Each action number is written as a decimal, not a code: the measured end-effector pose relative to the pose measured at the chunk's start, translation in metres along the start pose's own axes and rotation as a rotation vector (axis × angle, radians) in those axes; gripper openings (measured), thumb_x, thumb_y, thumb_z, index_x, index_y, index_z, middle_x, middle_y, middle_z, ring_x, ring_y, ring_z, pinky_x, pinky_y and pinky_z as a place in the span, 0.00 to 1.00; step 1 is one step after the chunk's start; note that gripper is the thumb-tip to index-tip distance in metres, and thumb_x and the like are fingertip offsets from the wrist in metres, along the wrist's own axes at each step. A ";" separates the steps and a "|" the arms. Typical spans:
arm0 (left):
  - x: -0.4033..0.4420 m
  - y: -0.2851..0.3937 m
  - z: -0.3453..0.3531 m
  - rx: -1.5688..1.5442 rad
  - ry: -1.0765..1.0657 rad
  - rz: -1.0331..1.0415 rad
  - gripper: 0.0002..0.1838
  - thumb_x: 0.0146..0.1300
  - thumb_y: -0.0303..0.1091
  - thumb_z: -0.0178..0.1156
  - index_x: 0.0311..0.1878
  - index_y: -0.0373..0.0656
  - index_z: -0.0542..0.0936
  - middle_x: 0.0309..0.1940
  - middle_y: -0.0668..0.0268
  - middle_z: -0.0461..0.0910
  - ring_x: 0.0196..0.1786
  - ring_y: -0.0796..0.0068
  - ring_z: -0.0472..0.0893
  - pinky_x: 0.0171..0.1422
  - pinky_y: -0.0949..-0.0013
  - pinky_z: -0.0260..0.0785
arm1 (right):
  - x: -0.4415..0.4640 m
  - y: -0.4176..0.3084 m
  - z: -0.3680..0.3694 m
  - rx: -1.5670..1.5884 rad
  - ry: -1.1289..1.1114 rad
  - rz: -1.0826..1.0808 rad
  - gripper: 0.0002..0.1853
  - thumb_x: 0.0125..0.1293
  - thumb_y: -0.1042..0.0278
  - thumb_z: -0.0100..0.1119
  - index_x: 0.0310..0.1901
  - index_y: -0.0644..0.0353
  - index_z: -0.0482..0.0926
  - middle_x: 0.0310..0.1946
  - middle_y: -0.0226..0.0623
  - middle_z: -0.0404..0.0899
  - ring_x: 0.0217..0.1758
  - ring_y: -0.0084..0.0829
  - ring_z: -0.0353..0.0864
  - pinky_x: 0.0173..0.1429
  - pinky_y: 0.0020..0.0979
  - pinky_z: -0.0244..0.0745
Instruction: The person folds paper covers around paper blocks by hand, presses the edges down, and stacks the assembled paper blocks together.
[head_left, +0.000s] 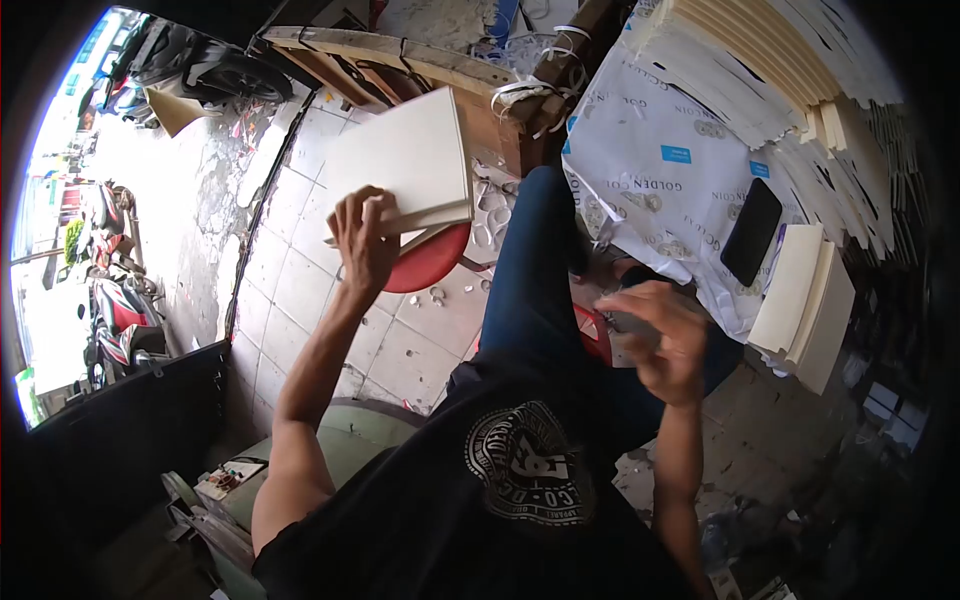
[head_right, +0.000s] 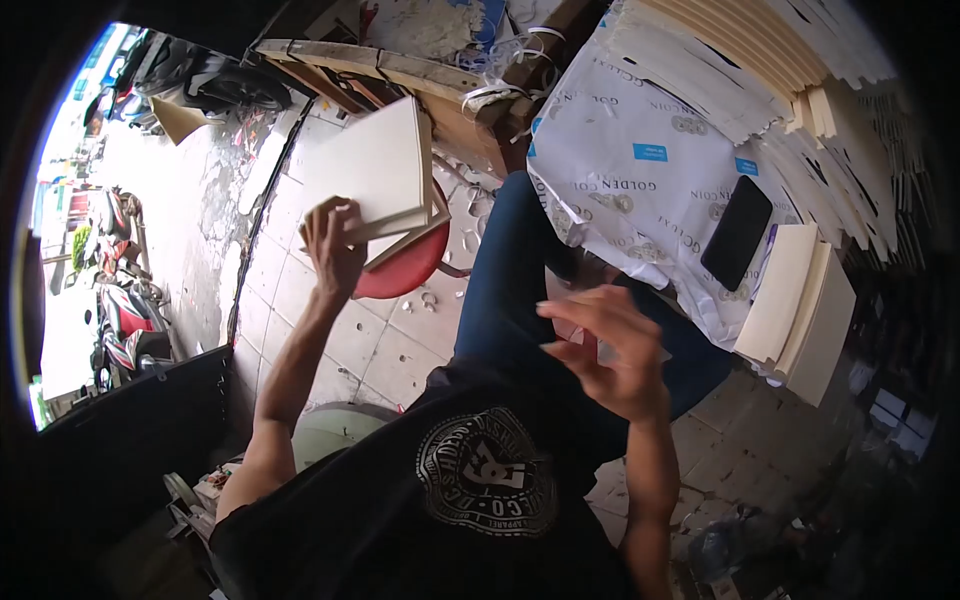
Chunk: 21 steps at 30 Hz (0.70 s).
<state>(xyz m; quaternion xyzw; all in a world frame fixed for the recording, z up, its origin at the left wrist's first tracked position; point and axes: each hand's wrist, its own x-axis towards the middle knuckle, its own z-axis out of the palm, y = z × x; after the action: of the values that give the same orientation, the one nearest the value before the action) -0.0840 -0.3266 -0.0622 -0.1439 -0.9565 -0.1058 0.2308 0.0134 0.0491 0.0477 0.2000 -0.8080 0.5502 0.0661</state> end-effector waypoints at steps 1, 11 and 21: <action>-0.024 -0.008 0.025 -0.003 -0.138 -0.032 0.26 0.51 0.36 0.72 0.53 0.44 0.75 0.59 0.60 0.74 0.64 0.59 0.71 0.63 0.54 0.58 | 0.010 0.013 0.025 0.053 -0.061 0.053 0.19 0.66 0.54 0.66 0.45 0.63 0.84 0.40 0.38 0.86 0.42 0.36 0.84 0.51 0.33 0.74; -0.051 -0.114 0.072 -0.242 -0.297 -1.327 0.52 0.57 0.77 0.53 0.65 0.32 0.69 0.62 0.40 0.69 0.68 0.44 0.68 0.68 0.45 0.62 | 0.121 0.213 0.261 0.246 -0.158 0.562 0.40 0.60 0.41 0.70 0.63 0.68 0.74 0.60 0.50 0.78 0.65 0.41 0.76 0.67 0.37 0.68; -0.092 -0.108 0.145 -0.459 -0.083 -1.011 0.44 0.55 0.59 0.70 0.59 0.29 0.67 0.53 0.43 0.74 0.58 0.49 0.75 0.61 0.52 0.69 | 0.139 0.240 0.277 0.313 -0.180 0.768 0.37 0.52 0.57 0.79 0.61 0.66 0.75 0.55 0.40 0.81 0.55 0.31 0.80 0.60 0.34 0.74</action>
<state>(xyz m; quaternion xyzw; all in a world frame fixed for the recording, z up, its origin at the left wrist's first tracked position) -0.1006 -0.4095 -0.2466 0.2821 -0.8671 -0.4034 0.0762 -0.1772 -0.1638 -0.2210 -0.0607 -0.7330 0.6314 -0.2456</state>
